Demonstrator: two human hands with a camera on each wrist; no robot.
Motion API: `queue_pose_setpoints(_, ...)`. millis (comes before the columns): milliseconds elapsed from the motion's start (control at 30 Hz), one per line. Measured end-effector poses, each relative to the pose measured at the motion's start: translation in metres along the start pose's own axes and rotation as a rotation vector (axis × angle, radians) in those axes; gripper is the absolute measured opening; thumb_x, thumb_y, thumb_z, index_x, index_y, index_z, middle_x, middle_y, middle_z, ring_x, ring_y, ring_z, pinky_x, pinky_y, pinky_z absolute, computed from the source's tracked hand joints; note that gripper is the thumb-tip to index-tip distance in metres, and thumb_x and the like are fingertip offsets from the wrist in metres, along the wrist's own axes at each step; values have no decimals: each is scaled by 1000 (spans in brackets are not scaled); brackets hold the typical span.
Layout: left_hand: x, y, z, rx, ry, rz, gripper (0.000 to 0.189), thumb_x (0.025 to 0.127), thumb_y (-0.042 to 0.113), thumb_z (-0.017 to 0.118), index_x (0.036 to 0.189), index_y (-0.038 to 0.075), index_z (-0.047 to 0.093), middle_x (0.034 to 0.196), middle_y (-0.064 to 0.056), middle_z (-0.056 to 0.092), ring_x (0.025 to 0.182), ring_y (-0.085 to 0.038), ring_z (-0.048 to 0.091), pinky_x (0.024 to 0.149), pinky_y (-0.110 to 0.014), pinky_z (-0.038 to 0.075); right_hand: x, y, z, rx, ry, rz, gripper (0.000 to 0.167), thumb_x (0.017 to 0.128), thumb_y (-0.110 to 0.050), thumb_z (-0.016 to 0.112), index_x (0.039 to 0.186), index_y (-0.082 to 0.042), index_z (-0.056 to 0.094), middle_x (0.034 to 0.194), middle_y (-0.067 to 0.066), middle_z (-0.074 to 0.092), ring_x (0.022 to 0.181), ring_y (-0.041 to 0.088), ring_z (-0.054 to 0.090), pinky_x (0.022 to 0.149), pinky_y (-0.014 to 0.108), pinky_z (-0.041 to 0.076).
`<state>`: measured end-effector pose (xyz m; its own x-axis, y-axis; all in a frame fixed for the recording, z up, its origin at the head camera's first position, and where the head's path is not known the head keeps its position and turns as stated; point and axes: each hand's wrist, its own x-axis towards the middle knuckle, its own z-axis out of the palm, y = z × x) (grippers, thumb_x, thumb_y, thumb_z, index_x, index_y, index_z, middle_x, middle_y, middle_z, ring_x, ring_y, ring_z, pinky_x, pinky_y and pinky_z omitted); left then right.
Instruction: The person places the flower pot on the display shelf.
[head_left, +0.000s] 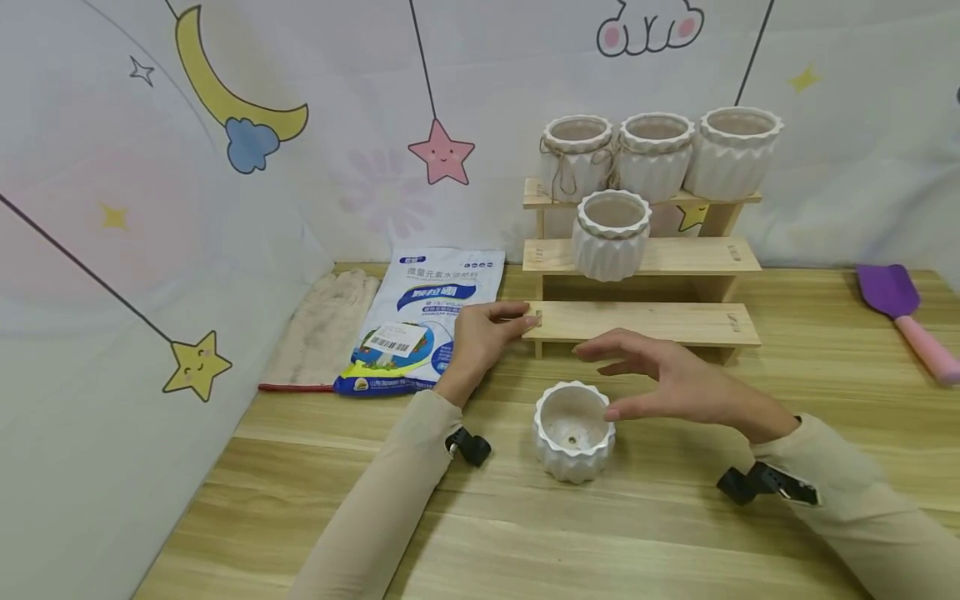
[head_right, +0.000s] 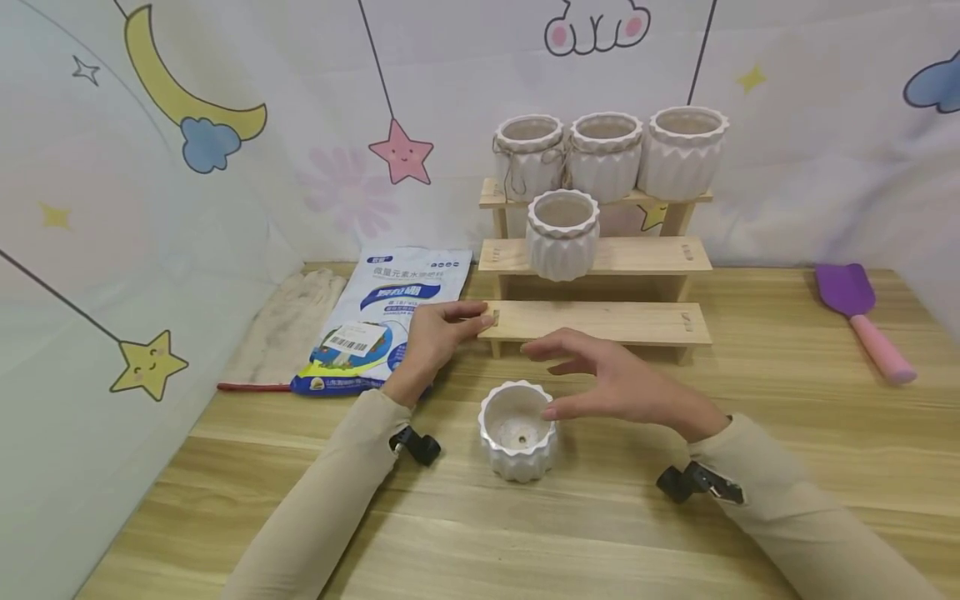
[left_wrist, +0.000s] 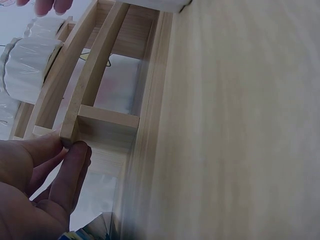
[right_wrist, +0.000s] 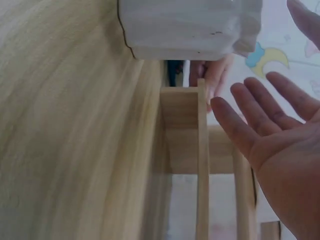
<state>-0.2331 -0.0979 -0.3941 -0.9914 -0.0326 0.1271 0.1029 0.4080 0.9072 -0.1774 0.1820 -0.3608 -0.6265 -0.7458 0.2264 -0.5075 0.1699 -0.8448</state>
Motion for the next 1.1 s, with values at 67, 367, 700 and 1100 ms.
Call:
queue_pose_setpoints(67,0,0,0,-1,-1,2,26,89,24,89,110,10,85,107,-1,81,118,-21,68,103,-36,50,0,1,2,-5,-21,0,70,88,-8,89,150,-7,55,149,7,59,136,26,58,108,46,50)
queue_pose_setpoints(367,0,1,-1,-11,-8,8,25,90,22,89,111,9,85,107,-2,81,118,-21,68,102,-36,50,-1,6,8,-45,-125,-4,81,85,-16,92,155,-9,51,153,12,56,136,25,56,110,44,49)
queue_pose_setpoints(700,1,1,0,0,-8,19,25,90,22,88,111,8,85,108,-3,81,117,-21,69,102,-36,51,0,7,15,-53,-172,13,91,82,-21,96,156,-2,48,154,8,54,138,24,54,108,42,50)
queue_pose_setpoints(1100,0,1,0,-12,-3,11,26,90,22,89,111,8,85,107,-3,81,116,-21,69,101,-35,51,-1,10,18,-47,-142,41,88,81,-22,96,153,-5,48,151,7,56,136,28,56,111,43,48)
